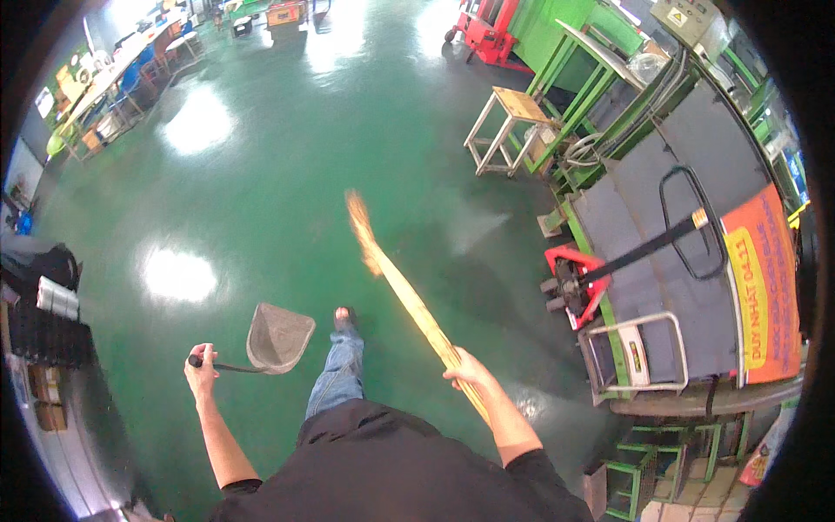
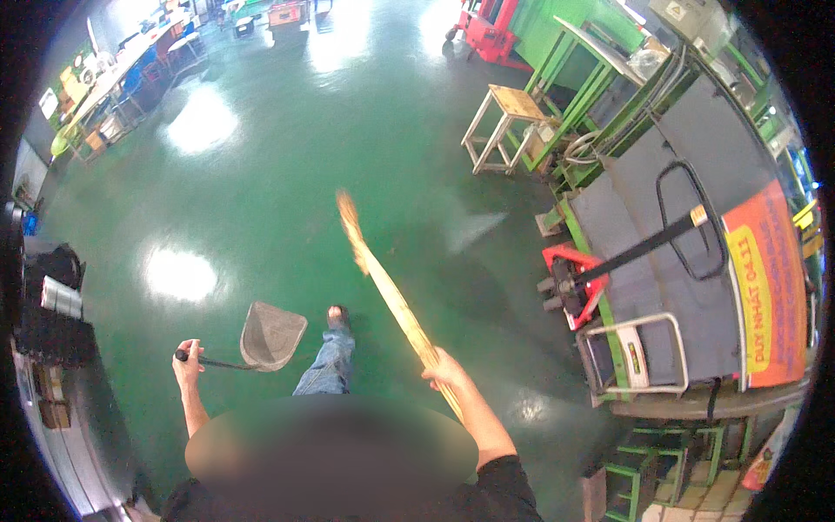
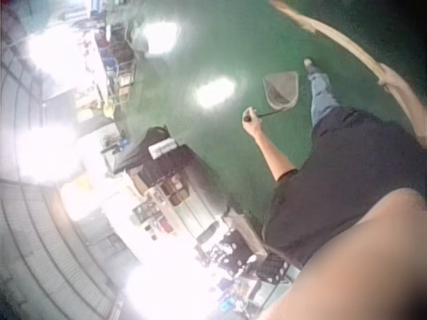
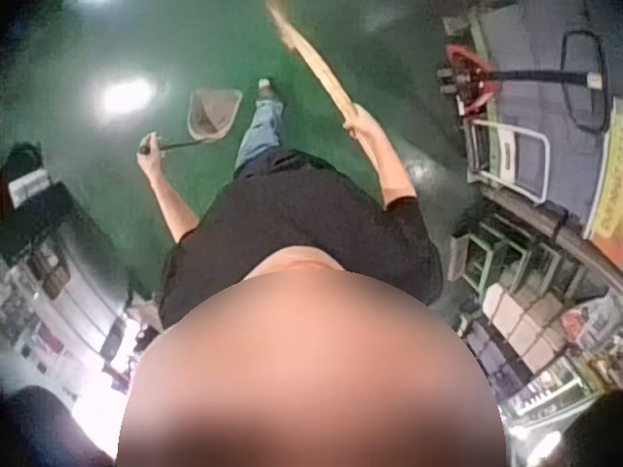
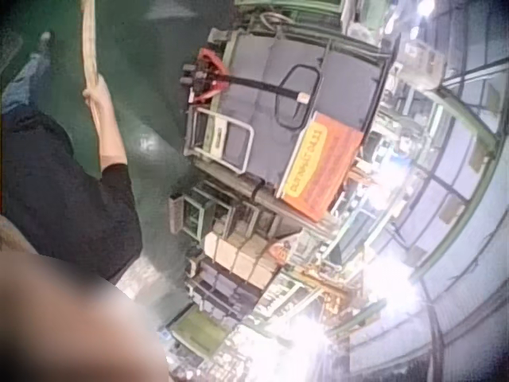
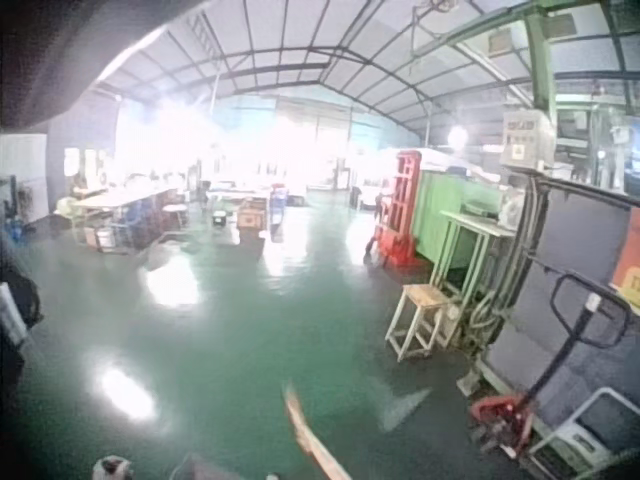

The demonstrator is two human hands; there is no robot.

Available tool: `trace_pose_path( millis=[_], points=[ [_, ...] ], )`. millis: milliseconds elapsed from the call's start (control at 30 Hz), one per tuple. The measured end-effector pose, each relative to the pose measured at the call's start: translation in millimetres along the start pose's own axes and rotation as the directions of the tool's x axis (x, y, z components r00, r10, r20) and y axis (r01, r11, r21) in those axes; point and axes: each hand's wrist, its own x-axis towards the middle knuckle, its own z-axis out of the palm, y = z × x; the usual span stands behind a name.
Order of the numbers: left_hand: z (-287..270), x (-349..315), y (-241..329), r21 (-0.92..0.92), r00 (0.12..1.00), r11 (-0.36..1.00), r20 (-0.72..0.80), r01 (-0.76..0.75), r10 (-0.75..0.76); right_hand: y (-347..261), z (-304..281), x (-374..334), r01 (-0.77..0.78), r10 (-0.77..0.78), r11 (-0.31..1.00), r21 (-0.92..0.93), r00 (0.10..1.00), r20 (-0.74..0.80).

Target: The person uses a yellow duster to wipe dust off a table and a plastic basket, then sweeps the green floor with a broom and dustpan. The person also plugs in a standing fan and moves around the workshop.

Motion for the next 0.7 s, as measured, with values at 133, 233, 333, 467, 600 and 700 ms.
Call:
trace_pose_path(
  millis=[133,233,333,467,600,700],
  points=[
    [126,146,103,0.052,0.996,0.999,0.086,0.001,-0.006,-154,-68,133,0.011,-0.011,1.000,0.017,1.000,0.017],
    [219,237,186,0.130,0.992,0.991,0.119,0.032,-0.048,-221,-104,197,-0.114,0.103,0.981,0.158,0.992,0.078],
    [312,342,275,0.179,0.983,0.984,0.184,-0.011,-0.023,-271,-147,254,-0.193,0.197,0.973,0.130,0.980,-0.012],
    [448,488,371,0.231,0.975,0.968,0.219,-0.097,0.046,-337,-236,349,-0.161,0.185,0.921,0.354,0.982,-0.035],
    [575,605,457,0.274,0.980,0.960,0.197,-0.050,-0.005,-433,-355,482,-0.147,0.198,0.940,0.307,0.970,-0.143],
    [645,655,530,0.205,0.977,0.973,0.204,-0.109,0.067,-532,-458,599,-0.001,0.049,0.940,0.342,0.990,-0.132]
  ],
)
